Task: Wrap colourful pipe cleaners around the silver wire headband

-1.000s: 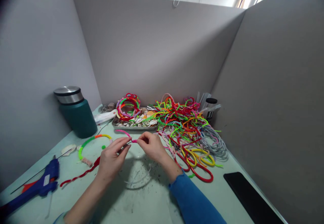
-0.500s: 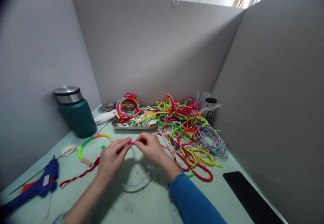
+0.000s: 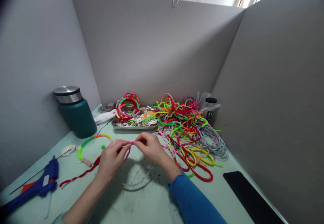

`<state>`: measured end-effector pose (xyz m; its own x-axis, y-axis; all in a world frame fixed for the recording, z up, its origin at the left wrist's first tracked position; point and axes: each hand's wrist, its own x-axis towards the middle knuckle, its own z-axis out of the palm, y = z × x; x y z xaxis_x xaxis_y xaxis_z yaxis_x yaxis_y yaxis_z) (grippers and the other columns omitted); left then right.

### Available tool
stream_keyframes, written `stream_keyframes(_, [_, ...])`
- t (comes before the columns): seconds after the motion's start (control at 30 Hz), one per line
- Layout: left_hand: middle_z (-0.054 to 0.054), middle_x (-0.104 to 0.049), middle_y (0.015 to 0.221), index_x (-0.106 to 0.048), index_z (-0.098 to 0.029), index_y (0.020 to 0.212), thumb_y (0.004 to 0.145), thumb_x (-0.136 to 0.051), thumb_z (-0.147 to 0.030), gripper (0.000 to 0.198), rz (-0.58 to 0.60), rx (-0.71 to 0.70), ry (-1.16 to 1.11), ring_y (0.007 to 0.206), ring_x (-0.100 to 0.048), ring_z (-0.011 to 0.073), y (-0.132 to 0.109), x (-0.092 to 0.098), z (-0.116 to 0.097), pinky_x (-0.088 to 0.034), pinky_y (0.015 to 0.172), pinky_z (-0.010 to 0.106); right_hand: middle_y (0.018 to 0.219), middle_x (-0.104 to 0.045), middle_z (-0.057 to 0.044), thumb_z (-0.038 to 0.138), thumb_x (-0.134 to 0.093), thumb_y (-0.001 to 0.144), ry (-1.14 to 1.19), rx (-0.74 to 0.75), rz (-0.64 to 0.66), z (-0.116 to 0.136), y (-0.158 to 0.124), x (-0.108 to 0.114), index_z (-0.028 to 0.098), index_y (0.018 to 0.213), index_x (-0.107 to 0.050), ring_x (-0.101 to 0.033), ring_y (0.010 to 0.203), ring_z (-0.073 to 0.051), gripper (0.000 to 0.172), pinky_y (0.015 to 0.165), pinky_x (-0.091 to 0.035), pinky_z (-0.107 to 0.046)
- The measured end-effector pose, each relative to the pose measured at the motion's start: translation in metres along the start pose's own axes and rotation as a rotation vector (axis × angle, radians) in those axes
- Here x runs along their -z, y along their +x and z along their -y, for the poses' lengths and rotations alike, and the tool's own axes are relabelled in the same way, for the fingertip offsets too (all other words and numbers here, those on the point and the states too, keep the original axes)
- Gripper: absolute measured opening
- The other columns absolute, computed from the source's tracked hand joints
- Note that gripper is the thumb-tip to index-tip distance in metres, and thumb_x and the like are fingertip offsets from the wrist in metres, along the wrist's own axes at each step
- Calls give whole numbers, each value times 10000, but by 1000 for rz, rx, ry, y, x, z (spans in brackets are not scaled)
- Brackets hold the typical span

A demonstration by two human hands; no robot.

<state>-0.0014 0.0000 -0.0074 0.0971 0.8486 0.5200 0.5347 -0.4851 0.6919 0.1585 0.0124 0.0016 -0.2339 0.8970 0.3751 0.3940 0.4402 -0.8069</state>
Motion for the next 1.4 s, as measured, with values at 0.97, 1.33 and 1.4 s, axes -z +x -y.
stream_keyframes(0.97, [-10, -599, 677, -542, -149, 994, 720, -463, -235, 298, 258, 464, -571, 386, -363, 57, 3, 0, -2, -275, 382, 181, 667, -582, 4, 260, -528, 798, -2, -33, 10, 1, 1, 3, 142, 765, -600, -485, 594, -90, 142, 520, -344, -189])
stream_keyframes(1.33, [-27, -608, 657, -633, -195, 841, 724, -528, -242, 164, 134, 181, -23, 492, -442, 94, 1, 0, 3, -330, 479, 203, 654, -565, 11, 245, -531, 783, -9, -39, 19, -2, 1, 1, 143, 753, -599, -467, 585, -87, 126, 512, -337, -184])
stream_keyframes(1.4, [-15, -635, 723, -633, -197, 852, 731, -527, -227, 164, 122, 133, 11, 532, -481, 103, 1, 0, 3, -357, 508, 209, 648, -561, 13, 242, -529, 782, -19, -43, 19, -2, 1, 2, 144, 748, -600, -460, 580, -86, 126, 509, -331, -184])
